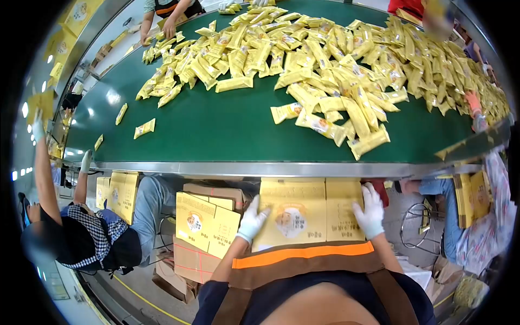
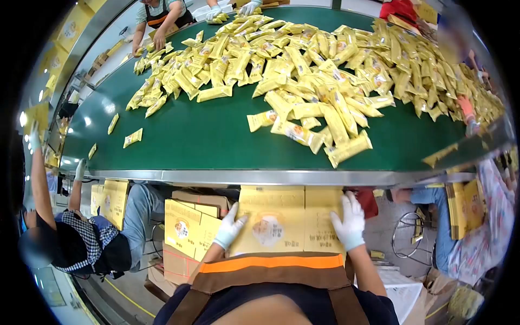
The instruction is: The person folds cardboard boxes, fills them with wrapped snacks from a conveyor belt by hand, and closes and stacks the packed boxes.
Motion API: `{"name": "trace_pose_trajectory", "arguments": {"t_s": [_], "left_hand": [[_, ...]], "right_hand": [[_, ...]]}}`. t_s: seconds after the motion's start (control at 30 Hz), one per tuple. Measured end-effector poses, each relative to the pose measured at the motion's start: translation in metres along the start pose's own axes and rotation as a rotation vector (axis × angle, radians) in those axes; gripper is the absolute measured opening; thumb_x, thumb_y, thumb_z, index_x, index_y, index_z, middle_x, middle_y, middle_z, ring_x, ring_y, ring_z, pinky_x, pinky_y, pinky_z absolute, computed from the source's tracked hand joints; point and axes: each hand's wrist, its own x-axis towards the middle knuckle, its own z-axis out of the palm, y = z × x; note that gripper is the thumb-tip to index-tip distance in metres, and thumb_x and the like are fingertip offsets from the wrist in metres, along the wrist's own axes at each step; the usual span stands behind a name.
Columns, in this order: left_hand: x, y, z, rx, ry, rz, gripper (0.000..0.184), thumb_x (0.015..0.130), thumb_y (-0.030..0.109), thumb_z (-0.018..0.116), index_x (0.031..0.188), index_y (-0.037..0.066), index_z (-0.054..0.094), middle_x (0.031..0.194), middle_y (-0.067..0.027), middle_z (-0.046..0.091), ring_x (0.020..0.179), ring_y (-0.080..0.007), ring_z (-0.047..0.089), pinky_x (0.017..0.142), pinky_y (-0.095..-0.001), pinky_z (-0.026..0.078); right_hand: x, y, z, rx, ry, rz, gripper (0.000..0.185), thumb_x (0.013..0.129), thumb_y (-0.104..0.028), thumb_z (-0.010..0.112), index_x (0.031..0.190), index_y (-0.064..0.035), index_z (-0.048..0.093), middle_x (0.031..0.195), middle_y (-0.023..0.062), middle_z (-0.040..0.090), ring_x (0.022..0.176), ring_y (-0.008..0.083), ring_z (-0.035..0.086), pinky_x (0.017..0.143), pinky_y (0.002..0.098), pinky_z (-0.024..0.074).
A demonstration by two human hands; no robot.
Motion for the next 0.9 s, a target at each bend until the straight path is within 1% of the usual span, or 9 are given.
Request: {"name": "trace_pose_trajectory", "arguments": {"t_s": [0.03, 0.07, 0.27, 0.5, 0.57, 0.7, 0.77, 0.8, 0.9], "left_hand": [[0.002, 0.000, 0.003, -0.019, 0.028, 0.010, 0.063, 0.091, 0.029, 0.065, 0.138, -0.007, 0.045, 0.132, -0.0240, 0.058, 0.122, -0.0314, 0.056, 0.106, -0.0350, 0.041], [0.002, 0.021, 0.001, -0.131, -0.009, -0.052, 0.061, 0.090, 0.026, 0.066, 0.138, -0.007, 0.046, 0.129, -0.0216, 0.060, 0.119, -0.0286, 0.058, 0.103, -0.0336, 0.043], [0.013, 0.006, -0.010, -0.959, -0.189, -0.293, 0.049, 0.090, 0.011, 0.059, 0.135, -0.006, 0.049, 0.128, -0.0163, 0.061, 0.117, -0.0253, 0.058, 0.101, -0.0358, 0.046], [-0.008, 0.039, -0.025, -0.954, -0.313, -0.024, 0.055, 0.091, 0.003, 0.051, 0.143, -0.008, 0.038, 0.141, -0.0167, 0.051, 0.130, -0.0242, 0.048, 0.110, -0.0361, 0.037], [-0.030, 0.065, -0.040, -0.974, -0.131, 0.055, 0.050, 0.095, 0.008, 0.051, 0.142, -0.006, 0.041, 0.139, -0.0138, 0.052, 0.128, -0.0222, 0.049, 0.109, -0.0354, 0.038], [-0.054, 0.120, -0.088, -0.674, -0.036, 0.167, 0.058, 0.091, 0.010, 0.059, 0.144, 0.002, 0.036, 0.134, -0.0122, 0.053, 0.119, -0.0224, 0.053, 0.100, -0.0350, 0.044], [-0.034, 0.124, -0.099, -0.554, -0.327, 0.335, 0.059, 0.087, 0.008, 0.060, 0.143, 0.000, 0.041, 0.136, -0.0169, 0.052, 0.119, -0.0243, 0.055, 0.104, -0.0378, 0.042], [-0.033, 0.132, -0.094, -0.483, -0.333, 0.418, 0.062, 0.092, 0.028, 0.064, 0.141, -0.003, 0.043, 0.133, -0.0215, 0.055, 0.118, -0.0310, 0.057, 0.104, -0.0423, 0.043], [-0.045, 0.164, -0.086, -0.231, -0.187, 0.152, 0.055, 0.087, 0.027, 0.066, 0.131, -0.001, 0.053, 0.132, -0.0172, 0.056, 0.116, -0.0314, 0.055, 0.102, -0.0447, 0.044]], "right_hand": [[-0.031, 0.031, 0.041, -0.047, -0.047, 0.256, 0.068, 0.084, -0.041, 0.067, 0.136, -0.0010, 0.048, 0.131, 0.0232, 0.058, 0.122, 0.0373, 0.056, 0.101, 0.0425, 0.0433], [-0.038, 0.045, 0.049, 0.530, -0.359, 0.632, 0.086, 0.089, -0.056, 0.058, 0.149, -0.0001, 0.031, 0.139, 0.0256, 0.052, 0.130, 0.0409, 0.048, 0.107, 0.0412, 0.0393], [-0.039, 0.026, 0.025, 1.271, -0.265, 0.608, 0.068, 0.093, -0.014, 0.061, 0.152, -0.0049, 0.028, 0.140, 0.0115, 0.051, 0.124, 0.0197, 0.050, 0.104, 0.0313, 0.0402], [-0.039, -0.006, -0.033, 0.867, -0.215, 0.512, 0.078, 0.084, -0.010, 0.062, 0.153, -0.0044, 0.026, 0.147, 0.0171, 0.044, 0.136, 0.0221, 0.042, 0.111, 0.0329, 0.0331], [-0.041, -0.015, -0.050, 0.937, -0.085, 0.367, 0.076, 0.081, -0.014, 0.067, 0.149, -0.0063, 0.034, 0.148, 0.0221, 0.041, 0.140, 0.0338, 0.037, 0.113, 0.0395, 0.0311], [0.003, -0.078, -0.149, 0.133, 0.334, -0.055, 0.071, 0.076, -0.029, 0.076, 0.139, -0.0099, 0.047, 0.145, 0.0237, 0.042, 0.139, 0.0407, 0.036, 0.112, 0.0513, 0.0303], [0.023, -0.091, -0.170, -0.062, 0.388, -0.305, 0.069, 0.075, -0.037, 0.077, 0.135, -0.0122, 0.052, 0.143, 0.0154, 0.046, 0.133, 0.0358, 0.042, 0.110, 0.0533, 0.0312], [0.037, -0.103, -0.172, -0.180, 0.265, -0.343, 0.057, 0.079, -0.032, 0.070, 0.129, -0.0098, 0.056, 0.139, 0.0113, 0.051, 0.128, 0.0331, 0.048, 0.109, 0.0506, 0.0327], [0.043, -0.087, -0.133, -0.185, 0.384, -0.478, 0.039, 0.082, -0.023, 0.056, 0.119, -0.0095, 0.060, 0.124, 0.0087, 0.060, 0.122, 0.0262, 0.053, 0.107, 0.0448, 0.0371]]}}
